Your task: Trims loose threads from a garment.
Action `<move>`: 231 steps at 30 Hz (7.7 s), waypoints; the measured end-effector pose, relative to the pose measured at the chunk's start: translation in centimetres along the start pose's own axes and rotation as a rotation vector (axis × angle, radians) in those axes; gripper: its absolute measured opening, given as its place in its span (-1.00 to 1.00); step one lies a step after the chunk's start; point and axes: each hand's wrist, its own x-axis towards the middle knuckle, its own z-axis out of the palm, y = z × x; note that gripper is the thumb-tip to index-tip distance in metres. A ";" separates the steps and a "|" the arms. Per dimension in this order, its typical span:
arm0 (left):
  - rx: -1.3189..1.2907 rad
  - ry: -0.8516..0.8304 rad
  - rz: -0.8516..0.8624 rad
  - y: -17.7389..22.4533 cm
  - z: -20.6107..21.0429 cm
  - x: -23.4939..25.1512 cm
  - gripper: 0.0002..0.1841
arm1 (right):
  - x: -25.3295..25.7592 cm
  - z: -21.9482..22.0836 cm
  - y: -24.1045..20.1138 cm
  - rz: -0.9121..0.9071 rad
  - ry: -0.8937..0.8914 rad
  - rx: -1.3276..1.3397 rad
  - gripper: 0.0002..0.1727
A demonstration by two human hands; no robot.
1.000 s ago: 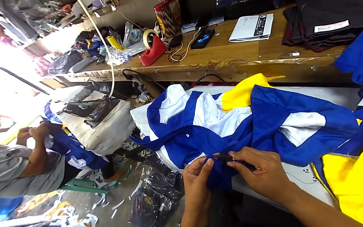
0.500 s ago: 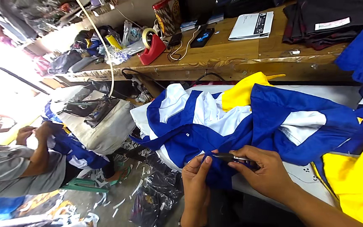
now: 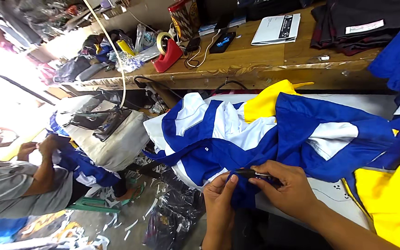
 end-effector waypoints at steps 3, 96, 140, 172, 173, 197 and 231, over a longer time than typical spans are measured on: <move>0.001 -0.004 -0.003 -0.3 -0.2 -0.1 -0.86 | 0.1 -0.1 0.1 -0.008 -0.020 -0.028 -0.66; 0.158 0.070 -0.039 4.6 -1.5 10.6 -0.81 | 13.4 2.6 -1.0 -0.138 -0.193 -0.058 -0.52; 0.055 -0.072 -0.166 5.4 -2.0 8.4 -0.76 | 14.5 -1.7 0.6 -0.386 -0.286 -0.147 -0.81; -0.047 -0.088 -0.162 5.0 -2.2 7.5 -0.78 | 10.6 0.7 3.2 -0.318 -0.121 -0.005 -0.76; -0.041 -0.082 -0.160 4.9 -2.2 7.5 -0.78 | 10.6 0.7 3.1 -0.298 -0.127 0.020 -0.76; 0.108 0.151 0.265 0.1 0.7 6.3 -0.92 | 7.8 -0.6 0.0 0.544 -0.736 0.970 -0.52; 0.112 0.110 0.369 -1.1 1.4 5.6 -0.86 | 7.7 -0.3 -0.2 0.726 -0.742 1.127 -0.46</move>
